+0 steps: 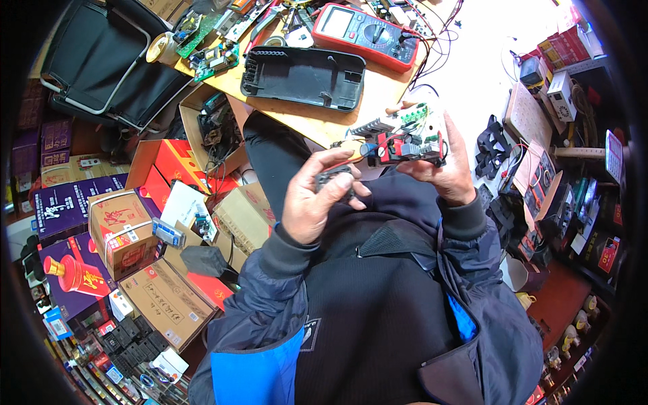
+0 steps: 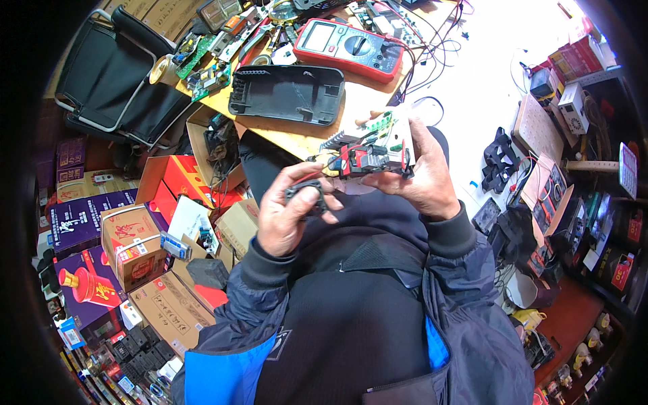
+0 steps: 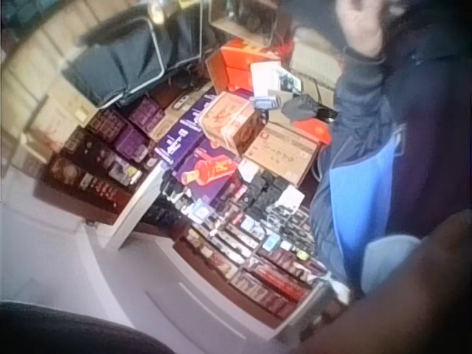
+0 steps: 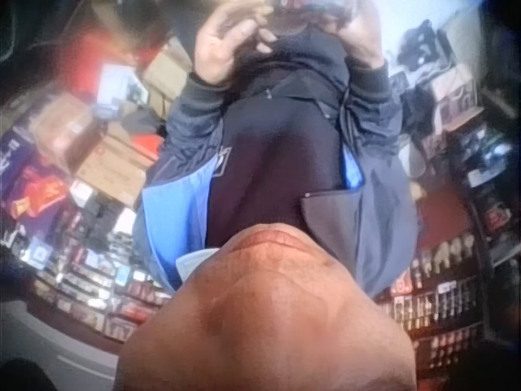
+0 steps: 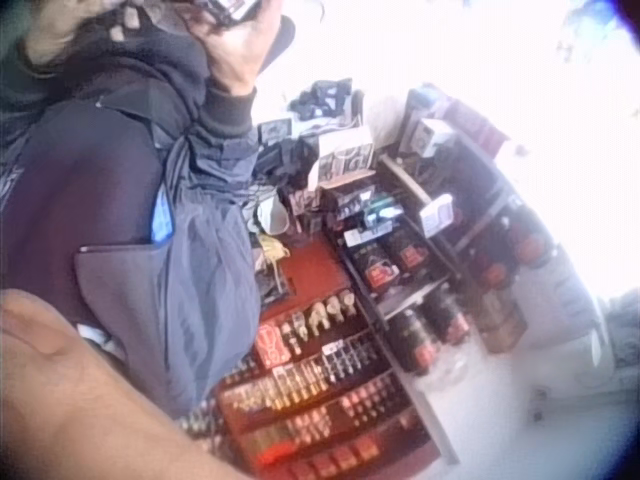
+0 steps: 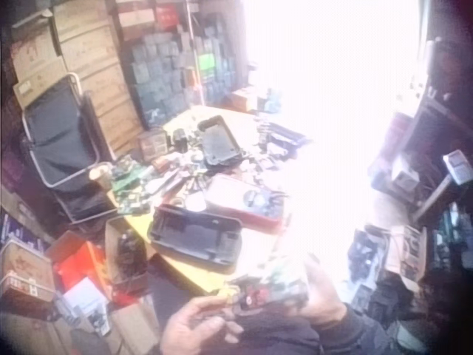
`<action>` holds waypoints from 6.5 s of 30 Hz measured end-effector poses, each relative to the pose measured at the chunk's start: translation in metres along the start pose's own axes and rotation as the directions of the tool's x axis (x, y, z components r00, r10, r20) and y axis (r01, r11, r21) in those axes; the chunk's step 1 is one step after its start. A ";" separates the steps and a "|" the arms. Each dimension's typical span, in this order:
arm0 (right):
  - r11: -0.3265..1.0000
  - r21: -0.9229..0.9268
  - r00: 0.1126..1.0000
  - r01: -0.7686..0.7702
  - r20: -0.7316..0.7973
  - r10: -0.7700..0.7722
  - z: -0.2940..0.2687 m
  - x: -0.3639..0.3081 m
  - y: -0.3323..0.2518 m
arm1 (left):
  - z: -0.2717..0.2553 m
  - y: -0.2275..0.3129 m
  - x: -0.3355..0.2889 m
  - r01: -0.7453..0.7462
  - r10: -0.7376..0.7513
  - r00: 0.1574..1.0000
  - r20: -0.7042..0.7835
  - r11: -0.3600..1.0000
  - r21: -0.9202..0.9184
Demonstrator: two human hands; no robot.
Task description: The person disassembles a black electronic device by removing the back cover and separating the internal circuit board from the housing. They then pick up another similar device and repeat the disassembly process.
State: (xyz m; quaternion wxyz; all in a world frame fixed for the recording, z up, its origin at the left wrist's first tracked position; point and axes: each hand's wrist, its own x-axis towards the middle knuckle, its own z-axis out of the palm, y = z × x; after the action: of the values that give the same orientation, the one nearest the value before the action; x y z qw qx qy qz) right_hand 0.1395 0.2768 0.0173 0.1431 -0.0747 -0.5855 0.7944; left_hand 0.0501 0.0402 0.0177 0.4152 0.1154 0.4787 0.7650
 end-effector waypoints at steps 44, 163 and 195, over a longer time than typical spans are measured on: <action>0.940 0.304 0.984 -0.158 0.132 0.123 -0.015 0.007 0.006 | -0.016 0.031 0.055 -0.217 0.235 0.972 0.030 0.832 0.510; 0.945 0.193 0.962 -0.263 0.126 0.242 -0.034 0.085 -0.014 | -0.079 0.002 -0.053 0.095 -0.145 0.988 -0.046 0.821 -0.563; 0.940 0.130 0.948 -0.316 0.074 0.309 -0.024 0.003 0.005 | 0.010 0.042 0.039 0.107 -0.097 0.993 0.069 0.982 -0.154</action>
State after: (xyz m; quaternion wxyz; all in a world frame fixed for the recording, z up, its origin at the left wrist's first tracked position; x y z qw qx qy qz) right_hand 0.1429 0.2982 0.0056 0.0046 -0.1354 -0.5125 0.8480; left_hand 0.0090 0.0672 0.0492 0.4761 0.0809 0.4094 0.7741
